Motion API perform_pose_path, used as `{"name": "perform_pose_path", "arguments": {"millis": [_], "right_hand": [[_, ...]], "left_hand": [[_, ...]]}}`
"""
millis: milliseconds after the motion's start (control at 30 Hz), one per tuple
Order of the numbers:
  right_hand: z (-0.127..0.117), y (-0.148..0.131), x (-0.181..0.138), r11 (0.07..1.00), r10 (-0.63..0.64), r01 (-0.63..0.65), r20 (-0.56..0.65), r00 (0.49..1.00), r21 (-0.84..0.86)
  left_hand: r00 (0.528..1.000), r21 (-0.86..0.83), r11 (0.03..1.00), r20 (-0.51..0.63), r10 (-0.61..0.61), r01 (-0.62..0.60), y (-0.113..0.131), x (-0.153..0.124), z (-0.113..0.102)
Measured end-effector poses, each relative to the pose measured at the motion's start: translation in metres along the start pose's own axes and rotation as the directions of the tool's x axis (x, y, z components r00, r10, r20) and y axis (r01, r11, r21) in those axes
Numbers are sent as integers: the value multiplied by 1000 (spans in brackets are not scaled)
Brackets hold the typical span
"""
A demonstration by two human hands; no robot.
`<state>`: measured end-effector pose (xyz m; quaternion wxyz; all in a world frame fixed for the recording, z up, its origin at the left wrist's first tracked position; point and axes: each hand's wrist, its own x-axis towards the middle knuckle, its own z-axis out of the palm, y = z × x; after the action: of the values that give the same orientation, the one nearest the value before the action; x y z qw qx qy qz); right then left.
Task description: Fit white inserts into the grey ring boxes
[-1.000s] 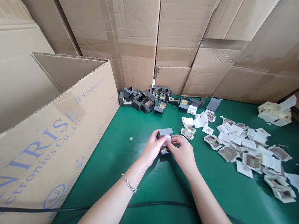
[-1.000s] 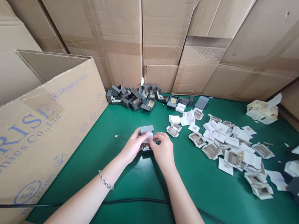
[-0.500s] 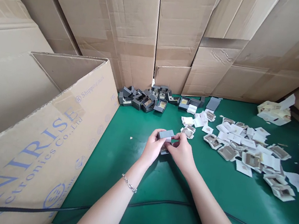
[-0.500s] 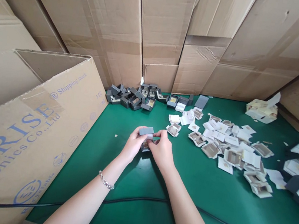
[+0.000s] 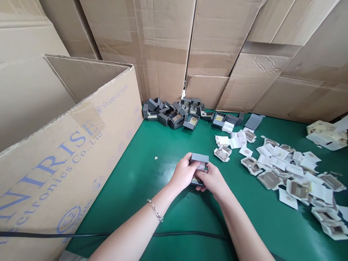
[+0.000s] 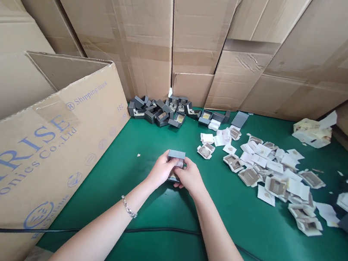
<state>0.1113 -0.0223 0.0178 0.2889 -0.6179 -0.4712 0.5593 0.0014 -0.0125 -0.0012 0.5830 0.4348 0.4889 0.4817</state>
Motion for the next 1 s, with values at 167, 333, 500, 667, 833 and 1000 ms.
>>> {"name": "perform_pose_path", "arguments": {"millis": [167, 333, 500, 667, 833, 1000], "right_hand": [[-7, -5, -5, 997, 50, -42, 114, 992, -68], [-9, -5, -7, 994, 22, -7, 135, 991, -113], [-8, -5, -7, 998, 14, -4, 144, 989, -65], [-9, -7, -6, 993, -75, 75, 10, 997, -93], [-11, -7, -5, 945, -283, 230, -229, 931, -231], [-12, -6, -4, 923, -290, 196, -261, 921, -332]], "left_hand": [[993, 32, 998, 98, -65, 63, 4, -2, -2], [983, -37, 988, 112, -142, 147, 7, -3, -3], [982, -120, 977, 95, -164, 175, 12, -2, -2], [987, -165, 976, -41, -154, 145, 7, 3, -4], [993, -118, 988, -41, -110, 105, 4, 4, -6], [994, -40, 994, 29, -102, 103, 5, 1, -3]]}}
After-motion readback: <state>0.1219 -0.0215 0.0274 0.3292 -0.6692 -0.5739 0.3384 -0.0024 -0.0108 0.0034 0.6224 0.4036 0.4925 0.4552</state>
